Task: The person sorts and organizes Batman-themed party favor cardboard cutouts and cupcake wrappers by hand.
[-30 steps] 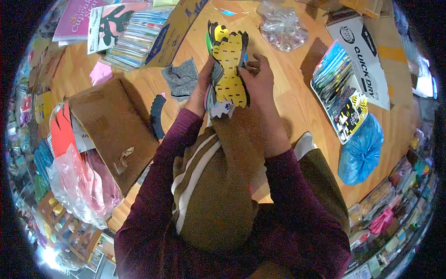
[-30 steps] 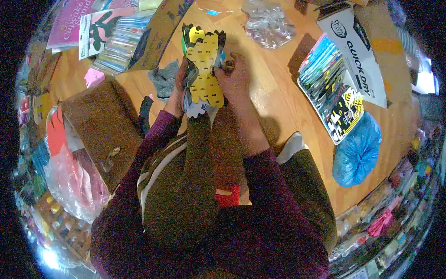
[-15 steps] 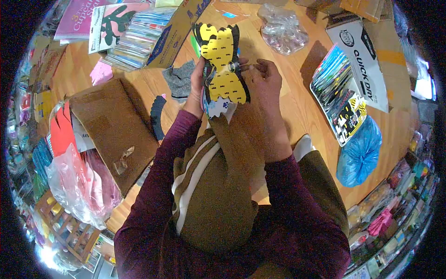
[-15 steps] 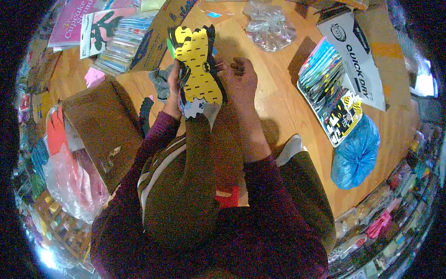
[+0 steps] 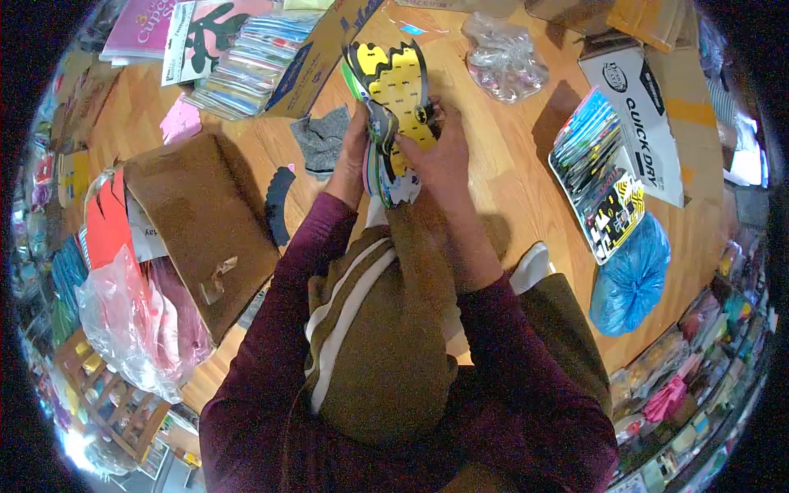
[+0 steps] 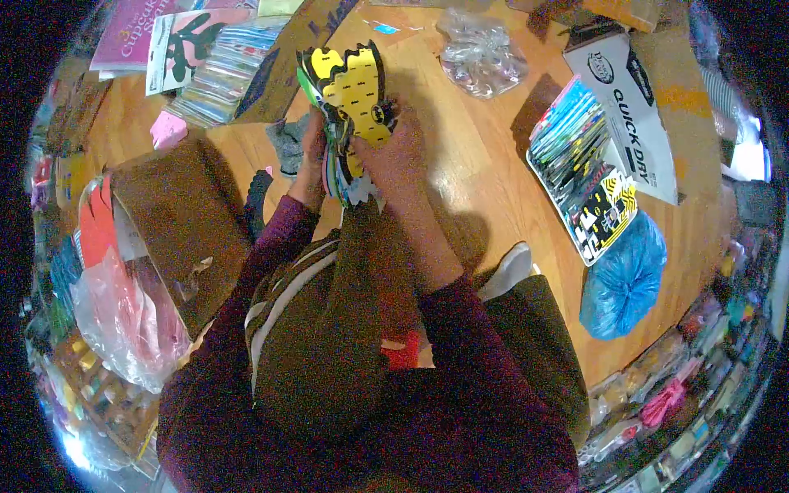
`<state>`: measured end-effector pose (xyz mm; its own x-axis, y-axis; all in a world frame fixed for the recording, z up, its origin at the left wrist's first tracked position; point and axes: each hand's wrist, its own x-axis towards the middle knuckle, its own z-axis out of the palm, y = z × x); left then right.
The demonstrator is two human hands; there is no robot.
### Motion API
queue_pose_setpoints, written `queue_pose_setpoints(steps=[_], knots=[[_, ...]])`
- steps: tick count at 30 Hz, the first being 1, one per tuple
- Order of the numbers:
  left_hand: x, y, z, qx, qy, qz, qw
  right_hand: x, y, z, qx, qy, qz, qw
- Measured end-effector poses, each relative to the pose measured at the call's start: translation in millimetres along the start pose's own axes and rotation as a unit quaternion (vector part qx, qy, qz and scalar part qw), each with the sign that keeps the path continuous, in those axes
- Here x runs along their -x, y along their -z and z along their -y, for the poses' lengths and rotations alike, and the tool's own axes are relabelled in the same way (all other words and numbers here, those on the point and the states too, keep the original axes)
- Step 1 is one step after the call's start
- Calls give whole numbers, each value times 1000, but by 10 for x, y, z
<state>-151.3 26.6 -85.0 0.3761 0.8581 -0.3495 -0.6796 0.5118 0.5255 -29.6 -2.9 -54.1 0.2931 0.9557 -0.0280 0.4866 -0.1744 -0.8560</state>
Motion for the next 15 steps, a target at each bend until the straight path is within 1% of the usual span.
queue_pose_setpoints(steps=[2,4,6,7,9,11,14,15], knots=[[-27,30,-1,11,-5,-12,1000,-10,16,-46,-15,2,0,1000],[-153,228,76,12,-18,-62,998,-31,37,-141,-28,6,-1,1000],[-97,111,20,19,-16,-62,998,-56,67,-252,-48,-86,6,995],[-89,77,12,28,-3,-66,997,-70,89,-303,-55,-102,16,993],[-96,94,9,36,8,-69,997,-91,106,-378,-49,-96,20,994],[-105,181,38,0,34,-74,997,-111,99,-395,-43,-91,22,995],[32,-169,-42,12,48,-65,997,-130,52,-350,-63,-102,7,993],[22,-146,-28,11,49,-66,997,-138,25,-350,-39,-69,3,997]])
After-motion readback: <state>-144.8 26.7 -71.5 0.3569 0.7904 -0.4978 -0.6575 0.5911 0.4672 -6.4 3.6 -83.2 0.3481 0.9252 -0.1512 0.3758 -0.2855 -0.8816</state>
